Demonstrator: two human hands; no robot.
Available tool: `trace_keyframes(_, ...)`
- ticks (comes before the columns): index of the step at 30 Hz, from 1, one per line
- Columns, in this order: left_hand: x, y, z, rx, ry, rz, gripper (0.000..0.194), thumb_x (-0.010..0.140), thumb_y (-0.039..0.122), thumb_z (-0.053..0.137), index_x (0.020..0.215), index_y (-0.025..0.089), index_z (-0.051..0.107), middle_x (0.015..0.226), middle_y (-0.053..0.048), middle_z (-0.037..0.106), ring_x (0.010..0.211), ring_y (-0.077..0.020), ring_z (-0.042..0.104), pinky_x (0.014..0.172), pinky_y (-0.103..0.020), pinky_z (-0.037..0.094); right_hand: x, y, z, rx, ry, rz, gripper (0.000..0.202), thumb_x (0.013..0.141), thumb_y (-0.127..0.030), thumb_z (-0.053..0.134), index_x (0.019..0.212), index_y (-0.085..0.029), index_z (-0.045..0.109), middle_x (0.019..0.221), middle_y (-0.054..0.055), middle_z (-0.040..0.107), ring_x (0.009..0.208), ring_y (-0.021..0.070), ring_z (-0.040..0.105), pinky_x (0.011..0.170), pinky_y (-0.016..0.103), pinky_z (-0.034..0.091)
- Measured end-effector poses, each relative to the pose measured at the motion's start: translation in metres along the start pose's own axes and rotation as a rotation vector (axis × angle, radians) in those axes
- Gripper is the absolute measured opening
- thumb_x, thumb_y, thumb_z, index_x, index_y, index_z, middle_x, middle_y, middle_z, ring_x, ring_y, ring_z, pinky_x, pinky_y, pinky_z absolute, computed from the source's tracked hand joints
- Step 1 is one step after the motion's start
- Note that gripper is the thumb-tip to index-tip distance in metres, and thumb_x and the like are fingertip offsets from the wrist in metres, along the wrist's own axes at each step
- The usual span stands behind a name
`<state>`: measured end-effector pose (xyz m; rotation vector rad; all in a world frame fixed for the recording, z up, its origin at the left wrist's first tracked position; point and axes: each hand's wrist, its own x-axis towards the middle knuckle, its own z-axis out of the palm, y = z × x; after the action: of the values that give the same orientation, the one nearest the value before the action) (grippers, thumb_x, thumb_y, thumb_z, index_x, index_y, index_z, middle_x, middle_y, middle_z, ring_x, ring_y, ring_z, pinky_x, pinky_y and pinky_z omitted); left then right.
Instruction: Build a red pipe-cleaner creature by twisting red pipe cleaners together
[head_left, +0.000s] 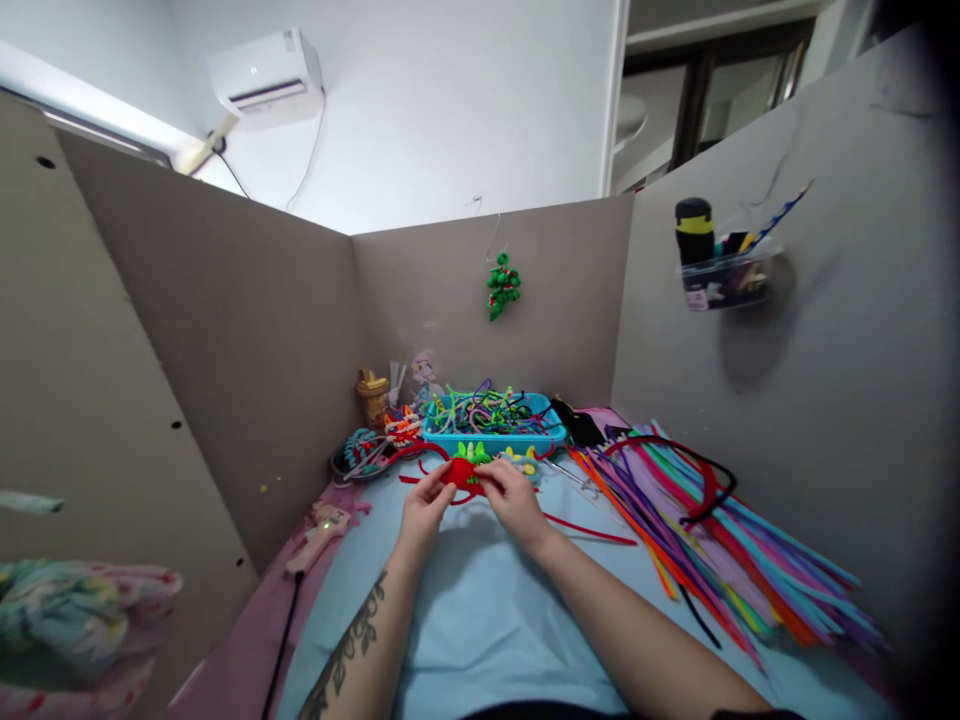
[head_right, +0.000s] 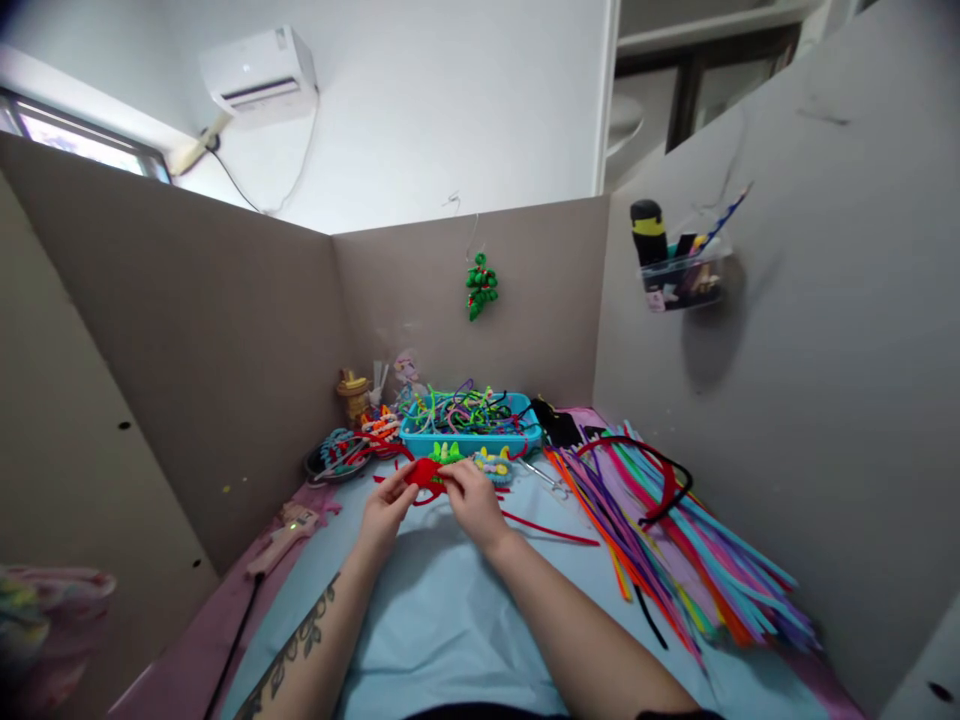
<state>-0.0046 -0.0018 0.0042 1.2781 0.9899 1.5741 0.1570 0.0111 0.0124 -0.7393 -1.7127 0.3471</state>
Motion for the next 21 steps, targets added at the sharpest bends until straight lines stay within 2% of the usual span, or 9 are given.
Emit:
trace_keyframes(4,0.000,-0.001,-0.001,0.076,-0.047,0.020,0.053,0.065,0.036,0.068,0.112,0.015,0.060,0.050,0.005,0.046,0.044,-0.0060,0.036,0.044,-0.020,0.029,-0.002,-0.004,0.003,0.037,-0.010,0.039,0.014,0.079,-0.018,0.052,0.084,-0.021,0.065,0.082,0.005,0.061,0.079,0.0175,0.056,0.072,0.030,0.045)
trace_keyframes(8,-0.001,-0.001,0.000,0.122,-0.046,0.030,0.049,0.066,0.037,0.068,0.109,0.016,0.062,0.053,0.004,0.048,0.046,-0.0065,0.038,0.045,-0.020,0.030,-0.003,-0.009,0.003,0.064,0.010,0.102,0.007,0.075,-0.023,0.057,0.075,-0.020,0.063,0.076,0.003,0.060,0.073,0.0170,0.055,0.066,0.029,0.044)
trace_keyframes(12,-0.002,0.001,0.002,0.143,-0.089,0.037,0.047,0.067,0.036,0.066,0.109,0.015,0.062,0.058,0.002,0.052,0.048,-0.0082,0.045,0.046,-0.020,0.034,-0.004,-0.012,0.004,0.073,0.008,0.143,0.009,0.076,-0.023,0.054,0.070,-0.019,0.060,0.071,0.002,0.057,0.067,0.0152,0.052,0.060,0.026,0.041)
trace_keyframes(17,-0.004,-0.001,0.003,0.205,-0.210,0.010,0.052,0.074,0.037,0.059,0.121,0.017,0.053,0.072,-0.004,0.062,0.060,-0.0155,0.060,0.044,-0.021,0.036,-0.005,-0.008,0.006,0.019,0.033,0.157,0.014,0.077,-0.020,0.050,0.063,-0.019,0.053,0.065,0.000,0.053,0.064,0.0142,0.048,0.058,0.025,0.038)
trace_keyframes(19,-0.006,-0.003,0.003,0.276,-0.187,0.045,0.049,0.075,0.037,0.057,0.120,0.018,0.054,0.075,-0.005,0.064,0.058,-0.0156,0.061,0.046,-0.022,0.039,-0.005,-0.003,0.007,0.002,0.041,0.162,0.015,0.077,-0.020,0.050,0.062,-0.019,0.052,0.065,0.000,0.052,0.064,0.0144,0.048,0.059,0.025,0.037)
trace_keyframes(21,-0.008,-0.003,0.002,0.390,-0.088,0.135,0.041,0.074,0.036,0.058,0.112,0.020,0.060,0.078,-0.005,0.066,0.056,-0.0144,0.059,0.052,-0.024,0.043,-0.006,0.002,0.008,-0.007,0.043,0.169,0.014,0.077,-0.019,0.049,0.062,-0.018,0.052,0.065,0.000,0.052,0.065,0.0146,0.049,0.059,0.025,0.037)
